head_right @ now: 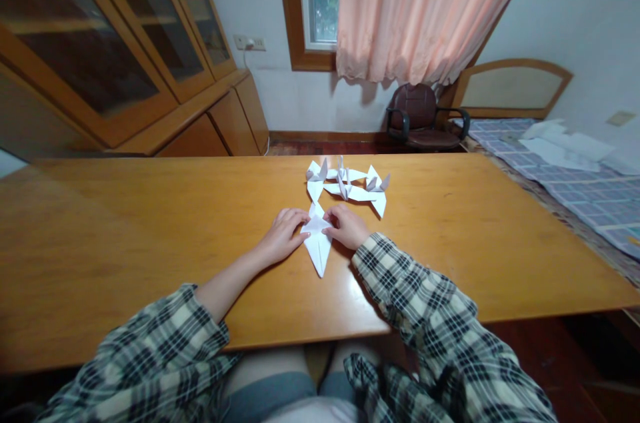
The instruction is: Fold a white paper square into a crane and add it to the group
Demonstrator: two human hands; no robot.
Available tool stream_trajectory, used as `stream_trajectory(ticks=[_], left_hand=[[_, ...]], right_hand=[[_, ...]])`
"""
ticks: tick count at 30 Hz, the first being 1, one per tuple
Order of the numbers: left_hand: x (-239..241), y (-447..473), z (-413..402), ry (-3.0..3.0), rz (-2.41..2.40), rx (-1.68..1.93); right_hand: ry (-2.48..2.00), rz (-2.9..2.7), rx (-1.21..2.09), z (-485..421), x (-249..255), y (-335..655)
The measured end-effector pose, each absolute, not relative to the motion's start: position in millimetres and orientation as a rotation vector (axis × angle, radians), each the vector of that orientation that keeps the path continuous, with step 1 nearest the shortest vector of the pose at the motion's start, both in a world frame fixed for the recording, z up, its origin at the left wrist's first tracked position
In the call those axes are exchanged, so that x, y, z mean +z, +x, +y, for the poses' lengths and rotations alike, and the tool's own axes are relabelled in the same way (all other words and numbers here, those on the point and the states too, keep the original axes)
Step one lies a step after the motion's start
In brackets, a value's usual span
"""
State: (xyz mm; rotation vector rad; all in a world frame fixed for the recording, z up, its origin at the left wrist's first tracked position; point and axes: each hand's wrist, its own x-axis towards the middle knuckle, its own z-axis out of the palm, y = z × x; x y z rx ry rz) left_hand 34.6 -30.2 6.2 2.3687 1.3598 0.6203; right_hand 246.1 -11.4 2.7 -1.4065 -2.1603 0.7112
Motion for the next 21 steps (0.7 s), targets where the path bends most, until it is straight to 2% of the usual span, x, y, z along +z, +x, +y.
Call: stream_trajectory(ticks=[7, 14, 21], left_hand=[[6.2, 36.2, -28.9, 2.424, 1.336, 0.645], [8.7, 36.8, -26.2, 2.585, 1.239, 0.617], [14.4, 30.1, -29.3, 2.801, 1.090, 0.463]], right_hand=[[-1.269, -2.241, 0.740, -9.0, 1.4, 252.1], [-0.990, -2.366, 0.590, -8.0, 0.3, 260.5], [-0.896, -2.490, 0.392, -16.0, -4.3, 268.1]])
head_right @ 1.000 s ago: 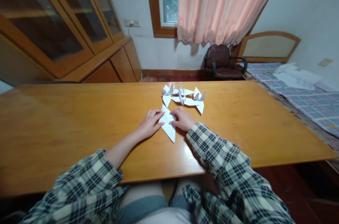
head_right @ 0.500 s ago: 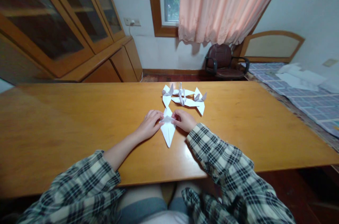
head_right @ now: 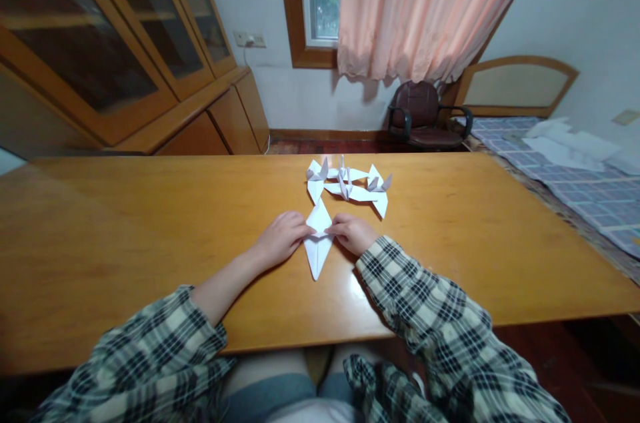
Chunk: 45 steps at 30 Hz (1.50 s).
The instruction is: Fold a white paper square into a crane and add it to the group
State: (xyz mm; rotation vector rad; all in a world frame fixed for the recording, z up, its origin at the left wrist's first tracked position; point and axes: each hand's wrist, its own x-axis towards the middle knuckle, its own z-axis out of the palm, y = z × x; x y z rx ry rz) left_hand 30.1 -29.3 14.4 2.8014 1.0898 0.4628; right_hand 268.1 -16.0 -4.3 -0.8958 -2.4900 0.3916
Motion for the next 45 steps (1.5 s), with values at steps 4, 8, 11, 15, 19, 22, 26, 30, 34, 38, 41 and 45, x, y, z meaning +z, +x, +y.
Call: stream_trajectory(ticks=[4, 8, 11, 15, 19, 22, 26, 30, 34, 38, 41, 45], left_hand=[[21.3, 30.6, -36.3, 2.920, 1.065, 0.373], [25.7, 36.2, -46.6, 2.949, 1.128, 0.244], [24.9, 44.7, -58.9, 2.974, 1.251, 0.117], [18.5, 59.3, -77.5, 2.988, 1.437, -0.006], [9.1, 69.1, -88.5, 2.952, 1.576, 0.020], [1.4, 70.1, -90.8, 2.931, 1.584, 0.031], [-5.8, 68.8, -90.6, 2.892, 1.599, 0.089], [-6.0, 70.2, -90.1, 2.877, 1.604, 0.068], [-2.7, 72.1, -90.6, 2.843, 1.608, 0.092], [0.7, 72.9, -92.7, 2.861, 1.622, 0.062], [2.1, 73.1, -93.6, 2.879, 1.630, 0.037], [0.9, 72.4, -92.8, 2.890, 1.646, 0.063]], right_hand=[[-0.956, -2.570, 0.347, -24.3, 1.2, 267.0], [-1.026, -2.600, 0.316, -32.5, 7.2, 261.8], [-1.109, -2.636, 0.213, -39.4, 11.2, 256.6], [-1.213, -2.715, 0.037, -48.7, 15.9, 250.5], [-1.247, -2.743, -0.053, -53.6, 18.0, 247.8], [-1.251, -2.741, -0.064, -53.8, 17.3, 247.4], [-1.243, -2.728, -0.054, -53.5, 14.2, 247.1], [-1.281, -2.732, -0.085, -55.1, 14.4, 243.4], [-1.315, -2.722, -0.037, -55.7, 20.2, 238.4], [-1.324, -2.695, -0.008, -54.4, 20.5, 242.8], [-1.281, -2.662, 0.014, -54.2, 15.1, 252.2], [-1.198, -2.594, 0.104, -54.6, 7.5, 261.2]])
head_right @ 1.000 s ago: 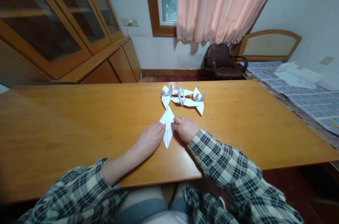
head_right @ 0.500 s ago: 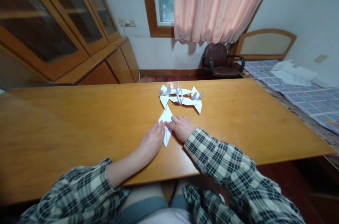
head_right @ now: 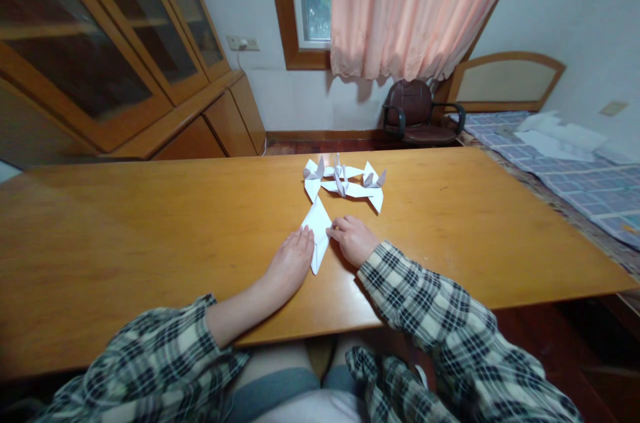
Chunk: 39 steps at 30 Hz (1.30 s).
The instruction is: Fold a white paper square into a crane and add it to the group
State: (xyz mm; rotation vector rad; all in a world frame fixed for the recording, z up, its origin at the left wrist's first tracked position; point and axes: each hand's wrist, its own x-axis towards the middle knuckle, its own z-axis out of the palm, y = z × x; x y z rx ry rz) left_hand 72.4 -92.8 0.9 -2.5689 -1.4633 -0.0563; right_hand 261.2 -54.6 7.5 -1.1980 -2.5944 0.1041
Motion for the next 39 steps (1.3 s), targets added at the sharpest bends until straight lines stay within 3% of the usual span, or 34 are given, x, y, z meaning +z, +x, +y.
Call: stream_trajectory(ticks=[8, 17, 25, 39], left_hand=[[-1.5, 70.0, -91.7, -2.580, -1.435, -0.109], [3.9, 71.2, -93.5, -2.618, -1.476, -0.074], [14.3, 65.7, -82.5, -2.704, -1.452, -0.039], [27.2, 31.5, -41.4, -2.902, -1.468, -0.405]], right_hand=[[-1.139, -2.480, 0.201, -51.4, 1.3, 263.6], [-1.410, -2.484, 0.075, -58.3, 15.3, 260.4], [-1.313, -2.369, 0.311, -47.5, 9.3, 269.3], [-1.235, -2.305, 0.417, -25.8, 6.6, 263.8]])
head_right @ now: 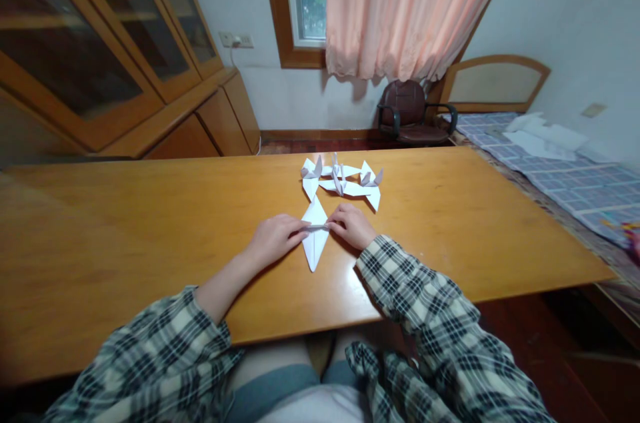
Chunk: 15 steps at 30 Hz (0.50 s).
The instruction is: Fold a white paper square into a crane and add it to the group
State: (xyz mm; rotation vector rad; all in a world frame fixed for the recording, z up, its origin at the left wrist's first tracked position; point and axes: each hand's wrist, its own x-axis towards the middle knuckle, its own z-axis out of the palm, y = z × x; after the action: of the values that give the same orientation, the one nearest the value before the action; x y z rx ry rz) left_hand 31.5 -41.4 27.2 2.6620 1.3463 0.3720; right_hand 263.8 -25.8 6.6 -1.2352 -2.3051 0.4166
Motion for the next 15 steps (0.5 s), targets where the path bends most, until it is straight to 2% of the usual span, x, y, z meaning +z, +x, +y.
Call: stream_trajectory(ticks=[9, 15], left_hand=[[8.6, 38.1, -26.8, 2.461, 1.385, 0.660], [2.8, 38.2, -26.2, 2.544, 1.276, 0.677]], right_hand=[[-1.484, -2.178, 0.339, -23.6, 2.8, 247.8], [-1.364, -2.196, 0.286, -26.9, 0.9, 246.7]])
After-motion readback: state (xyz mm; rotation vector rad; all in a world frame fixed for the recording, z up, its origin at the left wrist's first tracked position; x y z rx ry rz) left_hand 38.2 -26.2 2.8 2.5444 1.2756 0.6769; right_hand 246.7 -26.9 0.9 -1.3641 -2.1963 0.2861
